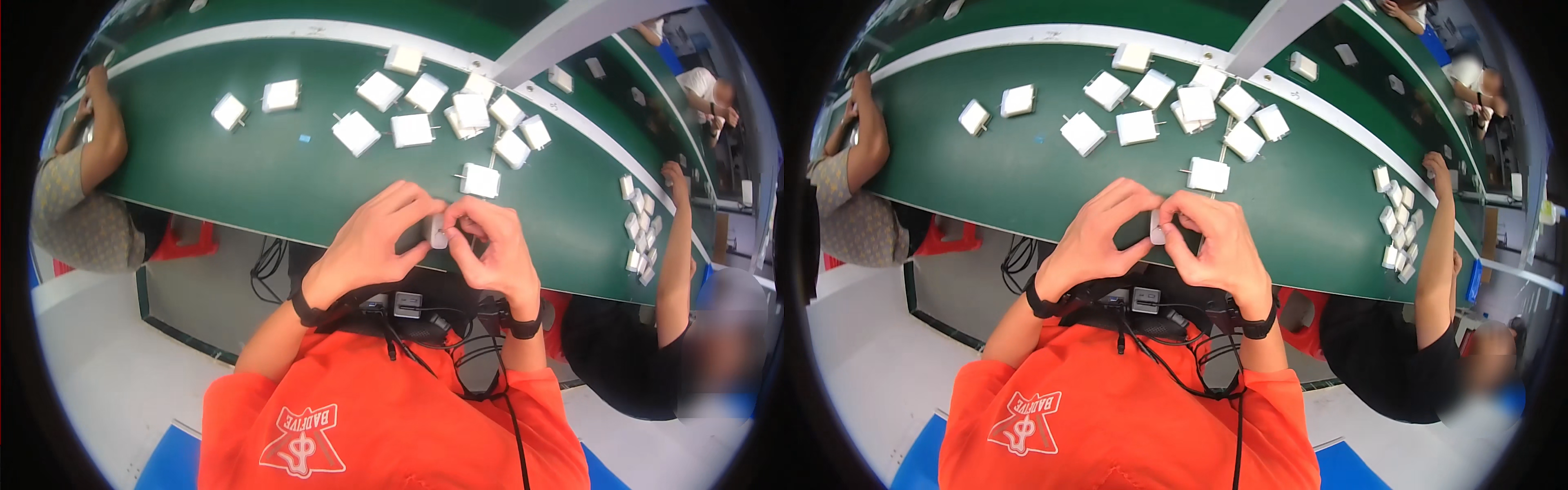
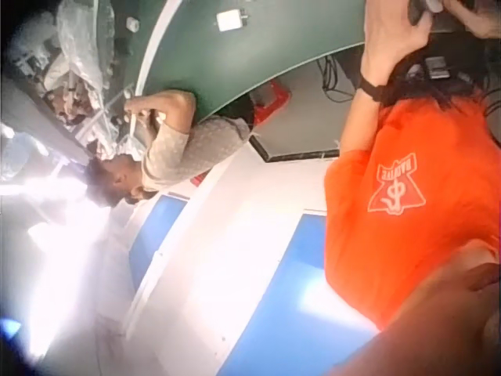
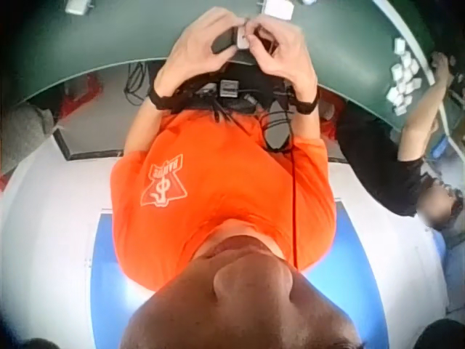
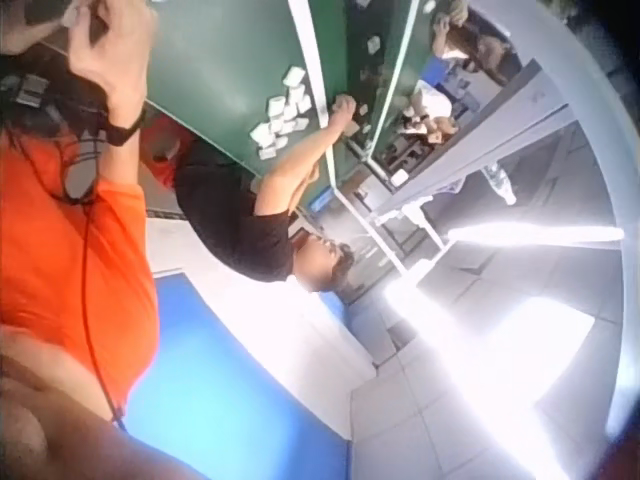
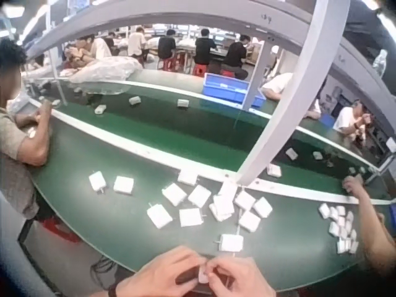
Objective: Assembling small white electronic power adapters or chargers on a production line table.
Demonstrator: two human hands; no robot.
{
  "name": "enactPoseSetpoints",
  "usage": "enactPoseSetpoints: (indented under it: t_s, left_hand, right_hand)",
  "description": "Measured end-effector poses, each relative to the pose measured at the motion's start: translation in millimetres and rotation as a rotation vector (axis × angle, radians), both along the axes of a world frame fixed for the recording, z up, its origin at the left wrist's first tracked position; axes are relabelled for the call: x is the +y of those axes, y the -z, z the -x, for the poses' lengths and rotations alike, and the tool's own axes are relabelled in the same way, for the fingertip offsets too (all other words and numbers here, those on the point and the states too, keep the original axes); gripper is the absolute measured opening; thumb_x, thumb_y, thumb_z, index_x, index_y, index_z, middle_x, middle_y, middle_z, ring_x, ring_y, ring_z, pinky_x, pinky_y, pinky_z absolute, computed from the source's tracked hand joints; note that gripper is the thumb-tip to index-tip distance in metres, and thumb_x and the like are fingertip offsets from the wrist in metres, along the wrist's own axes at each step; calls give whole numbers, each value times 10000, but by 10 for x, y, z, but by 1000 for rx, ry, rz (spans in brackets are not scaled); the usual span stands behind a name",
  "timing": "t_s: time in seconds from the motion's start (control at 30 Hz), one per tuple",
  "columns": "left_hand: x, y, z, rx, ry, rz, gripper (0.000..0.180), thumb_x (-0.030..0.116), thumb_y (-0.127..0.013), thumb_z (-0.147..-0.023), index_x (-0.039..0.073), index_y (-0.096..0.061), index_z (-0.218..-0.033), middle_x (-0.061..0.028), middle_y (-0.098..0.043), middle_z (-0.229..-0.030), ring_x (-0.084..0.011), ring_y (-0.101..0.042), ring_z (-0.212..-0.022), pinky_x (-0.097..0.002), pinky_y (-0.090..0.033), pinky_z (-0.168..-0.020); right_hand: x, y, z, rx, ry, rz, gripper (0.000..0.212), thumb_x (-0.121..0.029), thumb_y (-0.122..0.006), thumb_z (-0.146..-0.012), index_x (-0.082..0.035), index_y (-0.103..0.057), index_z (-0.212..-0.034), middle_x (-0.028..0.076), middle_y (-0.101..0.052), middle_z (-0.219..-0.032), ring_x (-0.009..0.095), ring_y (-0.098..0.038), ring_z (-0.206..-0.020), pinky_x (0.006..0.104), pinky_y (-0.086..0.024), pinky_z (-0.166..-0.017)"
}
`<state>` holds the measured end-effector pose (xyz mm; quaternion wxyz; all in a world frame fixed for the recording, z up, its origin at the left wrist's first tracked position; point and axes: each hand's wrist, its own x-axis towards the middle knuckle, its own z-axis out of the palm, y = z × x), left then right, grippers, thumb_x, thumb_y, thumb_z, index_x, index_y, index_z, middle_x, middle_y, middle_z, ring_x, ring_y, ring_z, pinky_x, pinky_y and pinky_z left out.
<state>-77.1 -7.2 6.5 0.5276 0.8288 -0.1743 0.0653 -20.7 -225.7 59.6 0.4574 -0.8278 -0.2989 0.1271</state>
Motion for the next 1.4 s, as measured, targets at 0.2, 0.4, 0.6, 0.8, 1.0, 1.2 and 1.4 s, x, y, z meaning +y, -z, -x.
enactPoseSetpoints:
  t_s: [0.2,0.4,0.6,0.8,1.0,1.2,1.4]
  left_hand:
    - [-33,-35,8,22,-1,32,450,14,-852,-833,50,-693,-1253,-129,-724,-1265,-369,-705,-1168,-441,-578,-1011]
    - [-4,-80,-19,57,-12,23,482,17,-848,-865,37,-704,-1324,-157,-733,-1299,-376,-711,-1206,-427,-574,-1053]
    - [-48,-90,-36,-2,-4,17,467,24,-856,-855,18,-704,-1296,-168,-738,-1285,-389,-714,-1206,-427,-575,-1051]
    - [-50,-89,85,4,-15,3,473,28,-866,-849,29,-699,-1291,-153,-744,-1272,-376,-719,-1188,-419,-584,-1033]
    - [-9,-90,71,-3,-17,15,488,18,-874,-841,31,-702,-1297,-156,-739,-1268,-374,-716,-1183,-424,-583,-1032]
    - [-59,-108,-38,0,-23,36,501,-4,-853,-860,37,-699,-1335,-145,-747,-1325,-372,-716,-1232,-434,-579,-1077]
    - [-35,1,-62,-84,14,70,515,-33,-874,-836,62,-708,-1314,-114,-768,-1323,-348,-741,-1177,-442,-590,-1047]
  right_hand:
    - [-65,16,-19,59,21,3,140,-52,-762,-912,-50,-661,-1009,59,-592,-734,187,-516,-585,306,-428,-585]
    - [-489,-8,-852,-124,372,-115,241,-46,-793,-964,-77,-680,-1174,-103,-339,-775,29,-303,-677,245,-271,-601]
    - [-1426,490,-2480,-314,653,174,654,-254,-837,-905,-75,-641,-1502,65,-576,-851,225,-579,-783,387,-526,-749]
    - [-1478,474,-2668,-226,582,314,567,-314,-937,-819,-46,-724,-1270,105,-699,-851,271,-678,-779,407,-551,-752]
    - [-1403,276,-2156,-153,592,189,521,-372,-954,-849,-17,-700,-1134,-33,-464,-752,121,-444,-694,335,-394,-618]
    - [-1449,177,-1581,-251,554,198,470,-273,-878,-980,-14,-662,-1306,-45,-385,-738,94,-384,-673,313,-360,-595]
    - [-868,105,-617,-97,406,-104,259,-106,-813,-1004,-55,-694,-1229,-91,-306,-802,45,-278,-694,254,-245,-606]
